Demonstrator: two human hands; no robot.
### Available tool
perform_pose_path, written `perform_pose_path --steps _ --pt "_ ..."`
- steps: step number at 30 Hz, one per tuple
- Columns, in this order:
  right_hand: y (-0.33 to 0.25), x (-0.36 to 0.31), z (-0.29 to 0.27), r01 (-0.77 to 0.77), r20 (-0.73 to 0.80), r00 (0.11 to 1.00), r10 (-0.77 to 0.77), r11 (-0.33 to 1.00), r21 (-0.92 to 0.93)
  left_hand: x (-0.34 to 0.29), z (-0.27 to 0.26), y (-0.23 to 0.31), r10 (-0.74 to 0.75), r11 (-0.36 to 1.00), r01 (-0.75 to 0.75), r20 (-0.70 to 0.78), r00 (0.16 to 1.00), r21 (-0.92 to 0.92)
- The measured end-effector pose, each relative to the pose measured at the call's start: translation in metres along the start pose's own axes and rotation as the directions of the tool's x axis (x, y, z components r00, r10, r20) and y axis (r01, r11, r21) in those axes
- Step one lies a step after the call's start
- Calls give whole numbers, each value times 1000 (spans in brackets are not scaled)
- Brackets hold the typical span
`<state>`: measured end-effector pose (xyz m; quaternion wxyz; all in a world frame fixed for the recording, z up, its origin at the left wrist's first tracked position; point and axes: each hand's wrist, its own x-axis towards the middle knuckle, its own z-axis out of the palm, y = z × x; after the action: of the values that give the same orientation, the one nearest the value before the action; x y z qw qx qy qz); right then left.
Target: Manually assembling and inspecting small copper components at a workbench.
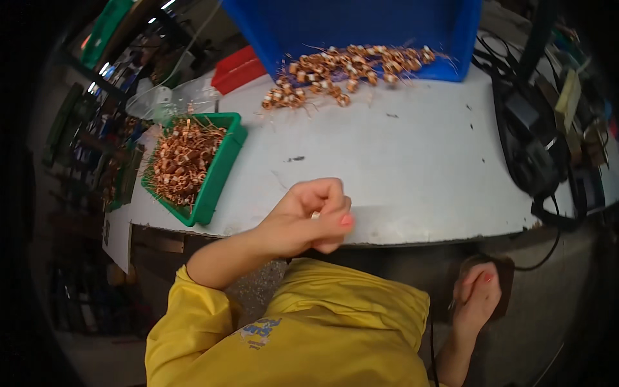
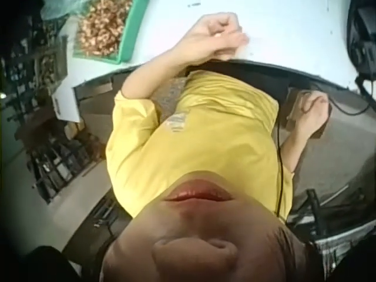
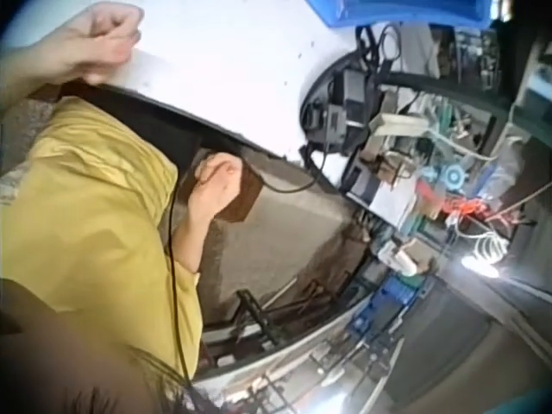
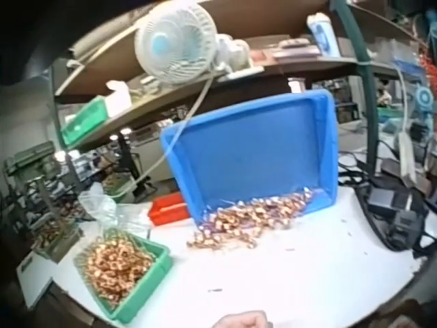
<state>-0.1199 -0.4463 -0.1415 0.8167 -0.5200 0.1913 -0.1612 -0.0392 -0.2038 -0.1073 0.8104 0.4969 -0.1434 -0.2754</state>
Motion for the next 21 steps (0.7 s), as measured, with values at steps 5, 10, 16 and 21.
perform_pose_path --steps 5,10,16,21 --pt "11 2 -14 118 174 982 -71 955 -271 42 -49 41 420 202 -79 -13 907 976" --pt "12 6 -15 183 327 943 -67 924 -337 67 -139 106 622 -71 293 -188 760 953" --pt "14 9 -21 150 337 941 -9 907 -394 77 -172 111 411 -444 587 -428 805 678" --pt "17 8 -23 145 358 932 51 855 -498 80 -169 90 426 -570 589 -406 808 573"
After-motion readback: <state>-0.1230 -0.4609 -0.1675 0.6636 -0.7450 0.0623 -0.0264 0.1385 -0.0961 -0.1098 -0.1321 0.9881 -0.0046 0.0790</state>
